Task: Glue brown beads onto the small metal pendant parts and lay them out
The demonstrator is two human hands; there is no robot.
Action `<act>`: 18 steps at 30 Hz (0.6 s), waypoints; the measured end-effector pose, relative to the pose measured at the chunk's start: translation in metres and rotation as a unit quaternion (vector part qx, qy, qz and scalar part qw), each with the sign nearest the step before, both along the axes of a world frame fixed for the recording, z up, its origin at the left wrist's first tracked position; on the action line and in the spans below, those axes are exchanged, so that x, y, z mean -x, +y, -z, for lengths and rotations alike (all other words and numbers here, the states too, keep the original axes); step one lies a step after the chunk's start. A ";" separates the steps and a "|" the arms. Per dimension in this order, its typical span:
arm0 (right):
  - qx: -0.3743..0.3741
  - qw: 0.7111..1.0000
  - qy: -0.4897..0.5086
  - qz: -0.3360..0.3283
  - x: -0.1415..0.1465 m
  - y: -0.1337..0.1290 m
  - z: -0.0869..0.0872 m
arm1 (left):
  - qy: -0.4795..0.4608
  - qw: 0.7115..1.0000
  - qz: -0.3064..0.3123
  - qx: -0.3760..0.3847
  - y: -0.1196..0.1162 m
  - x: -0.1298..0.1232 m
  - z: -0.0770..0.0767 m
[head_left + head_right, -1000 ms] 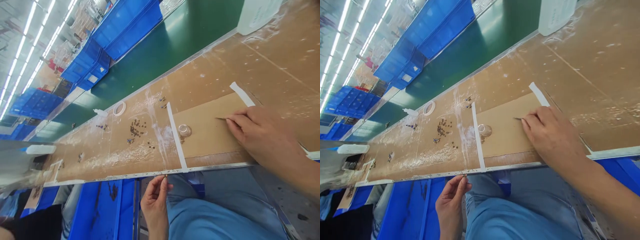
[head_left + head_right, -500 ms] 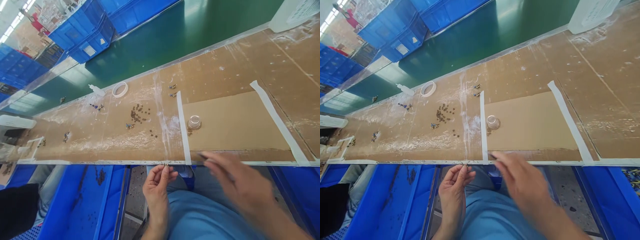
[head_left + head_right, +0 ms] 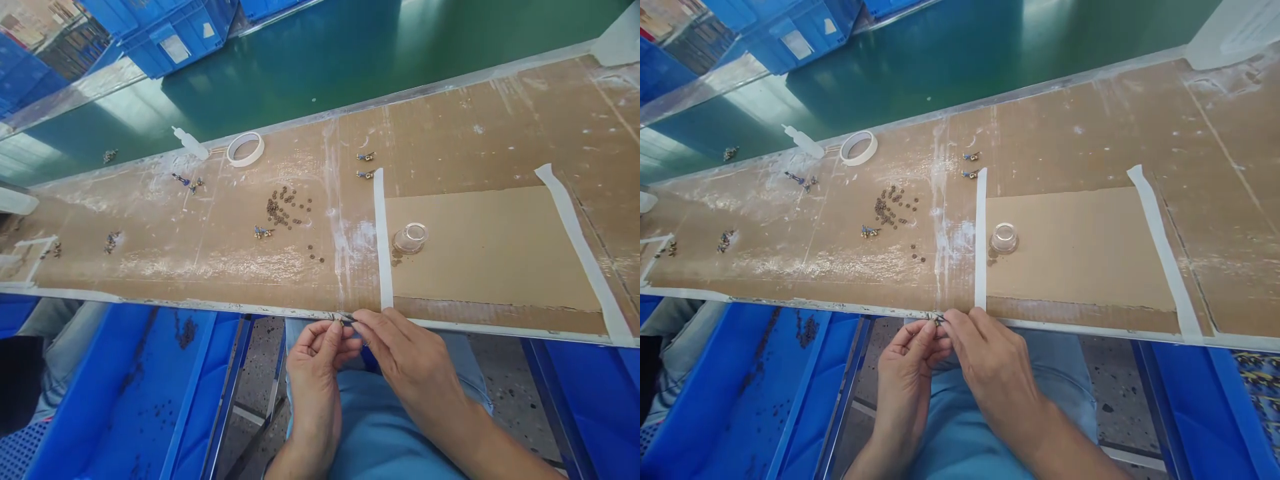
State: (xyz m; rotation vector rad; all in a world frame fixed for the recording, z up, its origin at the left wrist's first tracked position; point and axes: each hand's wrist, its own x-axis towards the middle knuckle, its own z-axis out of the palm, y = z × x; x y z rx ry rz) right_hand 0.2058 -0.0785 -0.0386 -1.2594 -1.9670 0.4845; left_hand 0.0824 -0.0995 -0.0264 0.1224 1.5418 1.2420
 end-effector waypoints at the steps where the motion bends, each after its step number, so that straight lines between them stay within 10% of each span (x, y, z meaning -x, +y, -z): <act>1: 0.008 1.000 -0.002 0.008 0.001 -0.001 -0.001 | -0.002 1.000 0.001 0.001 0.000 0.000 -0.001; 18: -0.011 0.999 -0.022 0.026 0.005 -0.005 0.000 | -0.035 0.999 0.016 -0.011 -0.002 0.002 0.001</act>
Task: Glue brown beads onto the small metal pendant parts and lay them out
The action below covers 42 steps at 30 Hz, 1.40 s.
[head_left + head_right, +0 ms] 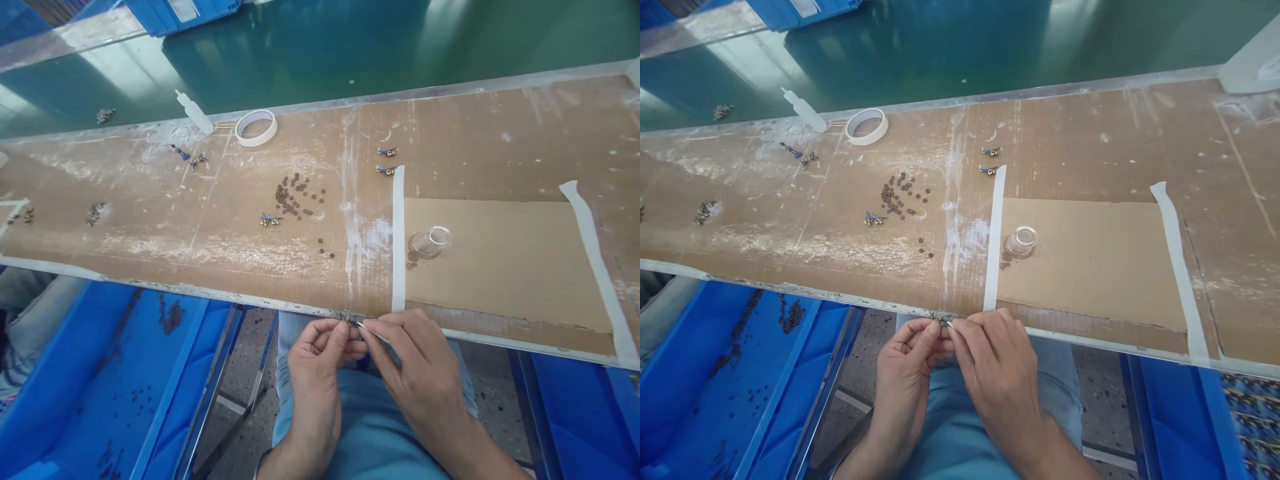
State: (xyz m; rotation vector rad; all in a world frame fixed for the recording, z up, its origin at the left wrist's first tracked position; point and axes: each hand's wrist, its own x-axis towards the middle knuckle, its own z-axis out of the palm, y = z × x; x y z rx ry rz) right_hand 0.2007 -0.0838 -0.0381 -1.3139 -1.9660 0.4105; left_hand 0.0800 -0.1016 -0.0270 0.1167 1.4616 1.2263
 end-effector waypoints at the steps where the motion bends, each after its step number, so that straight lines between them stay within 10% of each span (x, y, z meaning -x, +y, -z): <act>1: 0.001 1.000 -0.004 -0.005 -0.001 0.000 0.000 | -0.001 1.000 -0.001 0.000 0.000 0.000 0.000; 33: -0.005 0.997 -0.027 -0.066 -0.003 0.008 -0.004 | -0.016 1.000 -0.003 0.008 0.001 0.004 0.000; 42: -0.018 0.999 -0.007 0.041 -0.056 0.000 0.000 | -0.045 0.999 0.010 -0.006 -0.003 0.008 -0.013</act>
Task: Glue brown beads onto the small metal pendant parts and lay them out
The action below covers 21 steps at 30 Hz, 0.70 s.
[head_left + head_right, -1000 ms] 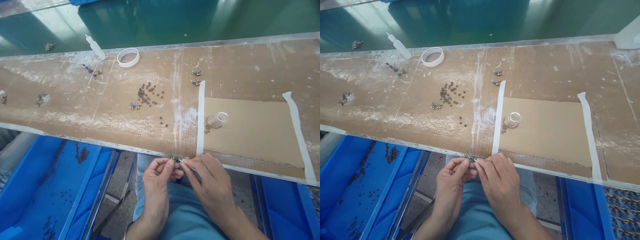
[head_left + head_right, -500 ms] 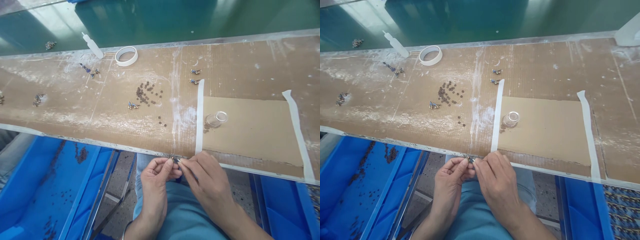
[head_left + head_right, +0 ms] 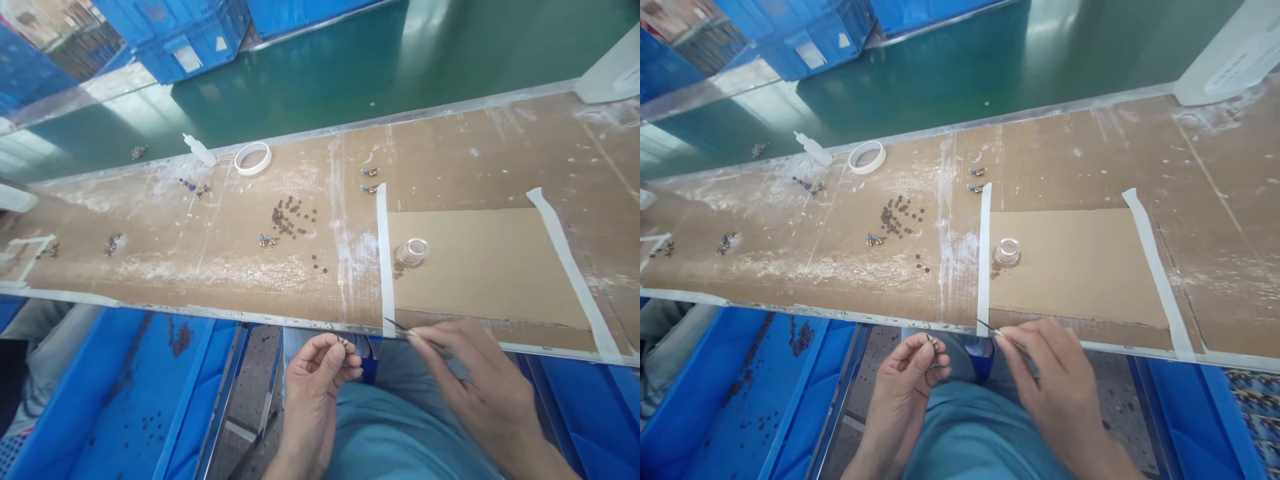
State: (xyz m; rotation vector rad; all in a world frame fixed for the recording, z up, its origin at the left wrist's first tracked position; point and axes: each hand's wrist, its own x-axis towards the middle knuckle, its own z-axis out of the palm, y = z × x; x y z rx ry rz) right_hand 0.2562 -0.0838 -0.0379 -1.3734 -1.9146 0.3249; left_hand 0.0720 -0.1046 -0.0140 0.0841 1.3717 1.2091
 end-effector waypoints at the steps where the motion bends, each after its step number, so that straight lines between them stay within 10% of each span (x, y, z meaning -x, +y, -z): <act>1: 0.010 0.999 0.004 0.034 -0.011 0.000 -0.001 | 0.011 1.000 0.000 -0.010 0.001 -0.002 -0.004; 6: 0.070 0.961 -0.002 0.267 -0.064 0.026 -0.004 | 0.114 0.990 0.035 -0.069 0.019 -0.008 -0.021; 14: -0.052 0.966 0.022 0.253 -0.091 0.081 0.015 | 0.354 0.890 0.193 -0.212 0.101 -0.022 -0.042; 21: -0.074 0.966 0.068 0.238 -0.091 0.074 0.013 | 0.348 0.880 0.252 -0.204 0.136 -0.036 -0.045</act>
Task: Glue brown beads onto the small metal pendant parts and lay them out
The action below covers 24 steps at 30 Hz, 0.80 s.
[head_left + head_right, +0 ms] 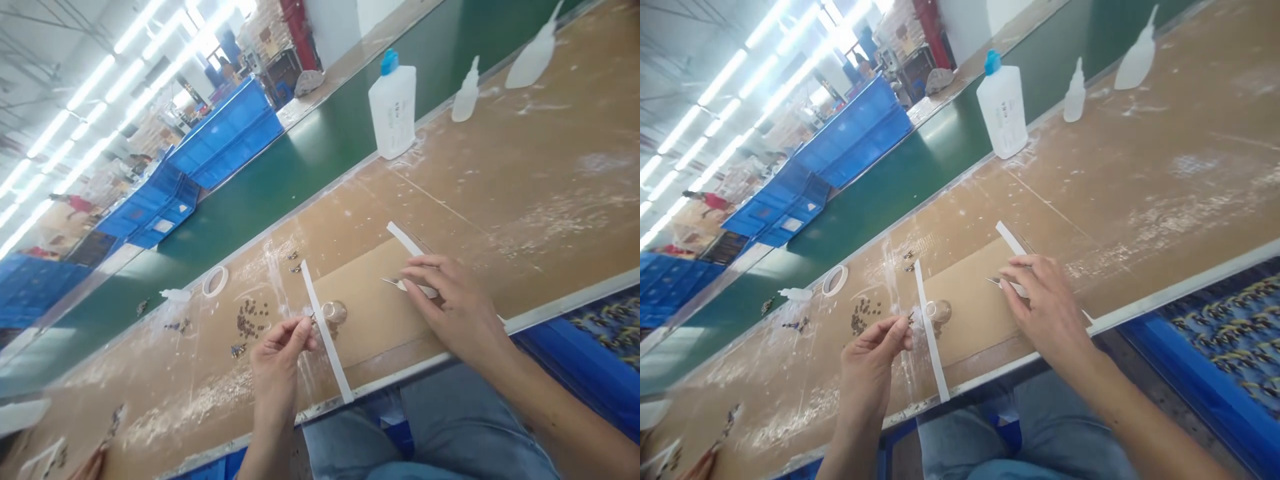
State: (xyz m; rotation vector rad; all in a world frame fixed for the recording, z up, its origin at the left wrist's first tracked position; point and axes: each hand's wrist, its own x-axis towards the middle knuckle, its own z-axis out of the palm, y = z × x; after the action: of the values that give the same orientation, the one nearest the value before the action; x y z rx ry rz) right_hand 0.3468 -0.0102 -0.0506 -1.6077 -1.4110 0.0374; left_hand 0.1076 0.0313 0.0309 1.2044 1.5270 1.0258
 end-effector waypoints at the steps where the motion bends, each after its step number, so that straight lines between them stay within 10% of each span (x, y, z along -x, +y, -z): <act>1: -0.003 1.000 0.002 -0.002 0.000 0.000 -0.001 | 0.000 1.000 -0.002 0.003 0.001 -0.001 0.000; 13: -0.074 0.993 -0.019 -0.088 0.015 -0.015 -0.014 | -0.011 0.999 -0.013 0.029 -0.011 -0.020 -0.018; 17: -0.080 0.967 0.115 -0.214 0.047 -0.034 -0.032 | -0.007 0.997 0.001 0.071 -0.038 -0.031 -0.026; 24: -0.064 0.945 0.233 -0.220 0.067 -0.040 -0.039 | 0.009 0.997 0.023 0.075 -0.054 -0.037 -0.028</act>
State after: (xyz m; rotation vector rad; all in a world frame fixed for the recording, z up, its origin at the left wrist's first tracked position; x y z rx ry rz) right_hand 0.2803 -0.0502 -0.0118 -1.0570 -1.3314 0.5431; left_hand 0.1449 -0.0229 0.0588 1.1403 1.5538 0.8574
